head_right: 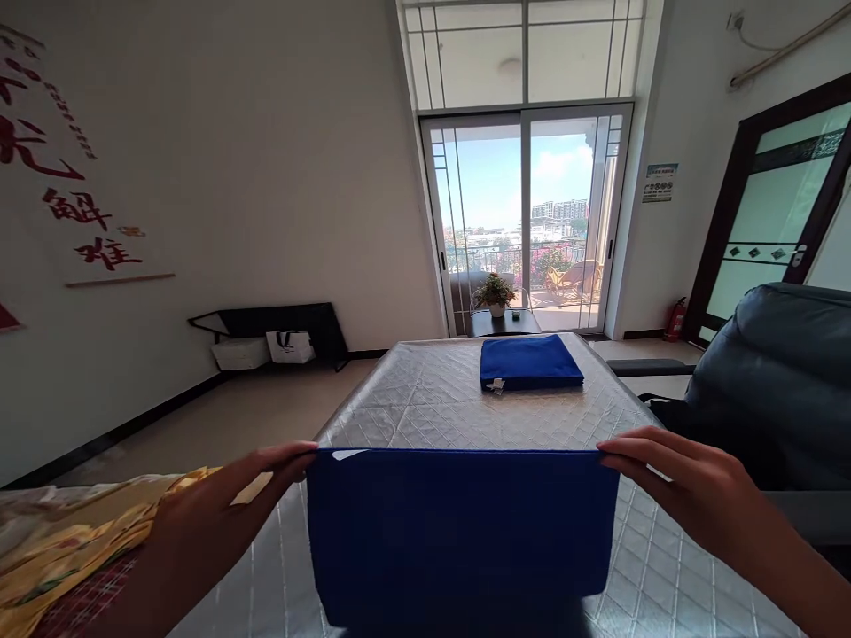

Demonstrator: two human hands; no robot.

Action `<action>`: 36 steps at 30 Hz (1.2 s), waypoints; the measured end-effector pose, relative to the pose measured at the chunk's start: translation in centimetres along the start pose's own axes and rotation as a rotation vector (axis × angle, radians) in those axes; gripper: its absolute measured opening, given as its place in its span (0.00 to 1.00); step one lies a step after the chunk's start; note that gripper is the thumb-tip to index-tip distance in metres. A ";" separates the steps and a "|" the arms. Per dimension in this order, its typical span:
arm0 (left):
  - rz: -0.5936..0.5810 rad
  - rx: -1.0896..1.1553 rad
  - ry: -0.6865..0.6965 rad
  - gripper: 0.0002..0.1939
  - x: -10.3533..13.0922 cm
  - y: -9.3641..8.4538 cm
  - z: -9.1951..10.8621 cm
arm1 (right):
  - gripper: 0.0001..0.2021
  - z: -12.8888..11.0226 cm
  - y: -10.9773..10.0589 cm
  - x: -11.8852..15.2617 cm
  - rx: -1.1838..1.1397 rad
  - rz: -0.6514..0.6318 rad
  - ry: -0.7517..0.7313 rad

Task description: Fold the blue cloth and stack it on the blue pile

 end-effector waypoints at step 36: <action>-0.549 -0.104 0.089 0.25 8.9 17.3 -8.3 | 0.16 0.5 20.5 8.1 -0.352 -0.403 0.318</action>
Point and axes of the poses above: each hand's wrist, its own x-axis away from the middle knuckle, its own y-axis out of the palm, z = x × y, the point moved 8 cm from there along -x, towards the middle knuckle, and after that the axes turned 14 degrees about x, right-handed, at the moved point
